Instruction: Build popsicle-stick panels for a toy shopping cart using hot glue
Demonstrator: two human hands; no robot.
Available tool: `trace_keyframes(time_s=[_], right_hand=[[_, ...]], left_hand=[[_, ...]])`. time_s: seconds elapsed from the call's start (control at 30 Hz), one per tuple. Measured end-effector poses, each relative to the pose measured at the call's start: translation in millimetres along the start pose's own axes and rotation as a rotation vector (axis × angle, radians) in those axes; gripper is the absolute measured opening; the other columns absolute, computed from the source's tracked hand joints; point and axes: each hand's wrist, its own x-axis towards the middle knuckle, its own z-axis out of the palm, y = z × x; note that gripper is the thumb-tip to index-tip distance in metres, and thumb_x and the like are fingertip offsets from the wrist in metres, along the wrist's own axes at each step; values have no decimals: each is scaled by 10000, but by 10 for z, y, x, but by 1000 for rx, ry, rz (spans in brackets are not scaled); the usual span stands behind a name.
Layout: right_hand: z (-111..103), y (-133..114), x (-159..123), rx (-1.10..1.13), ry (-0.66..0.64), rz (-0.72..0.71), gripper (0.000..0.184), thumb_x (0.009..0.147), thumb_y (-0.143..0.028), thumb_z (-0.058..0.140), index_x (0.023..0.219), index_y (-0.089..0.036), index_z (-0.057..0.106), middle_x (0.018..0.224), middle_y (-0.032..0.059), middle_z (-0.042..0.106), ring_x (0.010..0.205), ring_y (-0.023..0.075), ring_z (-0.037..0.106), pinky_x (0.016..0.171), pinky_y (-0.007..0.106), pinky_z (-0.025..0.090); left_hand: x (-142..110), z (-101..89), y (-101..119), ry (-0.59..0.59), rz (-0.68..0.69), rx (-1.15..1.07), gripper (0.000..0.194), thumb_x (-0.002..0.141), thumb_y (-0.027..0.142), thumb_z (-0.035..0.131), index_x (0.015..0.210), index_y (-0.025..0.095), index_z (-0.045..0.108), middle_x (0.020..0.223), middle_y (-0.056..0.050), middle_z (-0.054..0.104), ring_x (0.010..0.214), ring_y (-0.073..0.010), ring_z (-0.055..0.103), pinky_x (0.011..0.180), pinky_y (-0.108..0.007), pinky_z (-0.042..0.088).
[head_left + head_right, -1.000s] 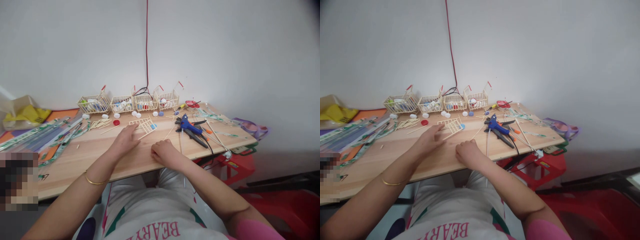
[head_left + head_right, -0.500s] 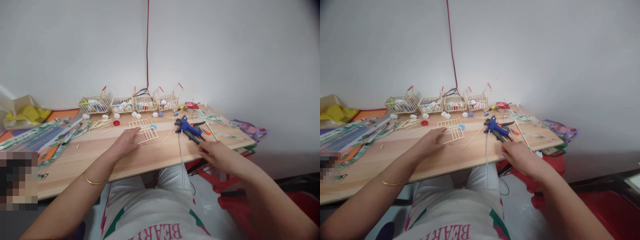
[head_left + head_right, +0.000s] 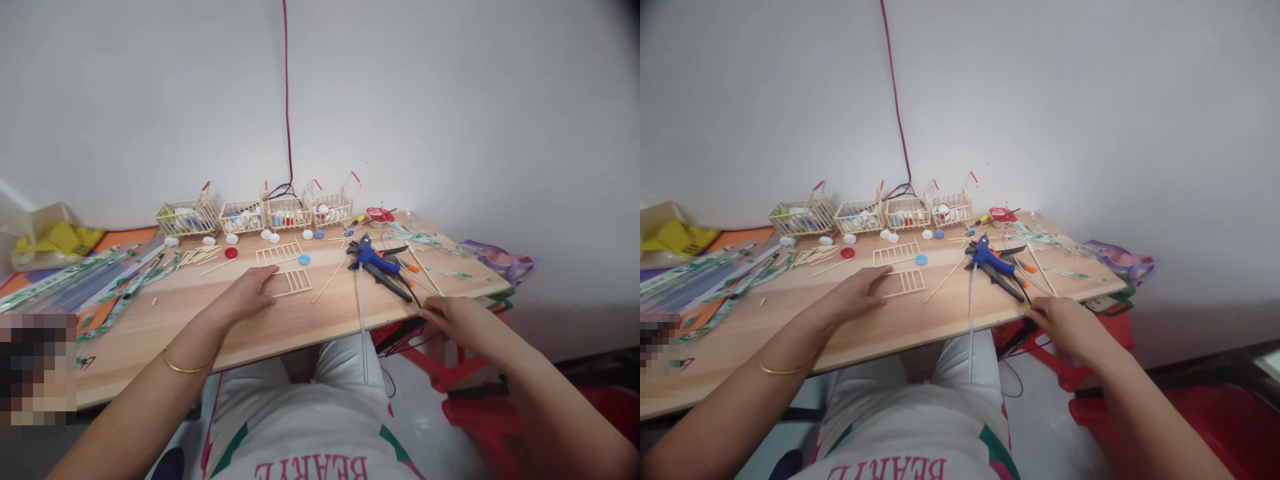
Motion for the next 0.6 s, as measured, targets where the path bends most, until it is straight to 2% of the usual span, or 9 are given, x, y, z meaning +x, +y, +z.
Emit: trace_keyframes(time_s=[0.17,0.27,0.33,0.47,0.53,0.6], right_hand=[[-133,-428,120,159,103,-119,278,885,-295,336,902,-217,603,799,63,684,722,190,636,672,282,456],[-169,-622,163,234,100,-181,300,836,-184,318,973,-202,583,766,56,675,699,184,626,675,290,470],[-174,-720,193,262,84,-231,335,776,-113,317,992,-191,561,755,48,668,686,176,621,683,292,478],[-154,-816,231,297,119,-366,315,720,-56,331,910,-202,535,1025,75,670,928,181,626,828,325,476],[-141,-807,225,283,108,-374,328,720,-42,329,913,-213,531,1100,61,659,976,178,619,844,332,479],[-131,-768,208,252,70,-377,353,738,-39,325,946,-223,543,1140,49,654,983,174,623,830,330,493]], left_hand=[[-5,-29,-4,-31,3,28,699,667,242,618,1340,128,466,1380,-144,489,1256,-291,458,1058,-427,353],[-6,-50,1,-43,2,25,710,656,258,636,1336,133,475,1370,-141,500,1257,-292,457,1061,-420,351],[-5,-49,-2,-37,-5,-1,731,633,263,660,1331,139,481,1362,-139,509,1249,-292,467,1058,-410,357],[-3,-49,-17,3,-24,-104,751,593,280,699,1307,153,501,1352,-134,521,1226,-285,490,1046,-405,363],[-8,-100,-32,74,-40,-185,631,637,323,667,1236,159,554,1319,-125,552,1193,-266,518,1011,-386,389],[-22,-216,-70,165,-85,-245,380,702,369,603,1022,171,653,1220,-100,621,1096,-242,580,934,-346,434]])
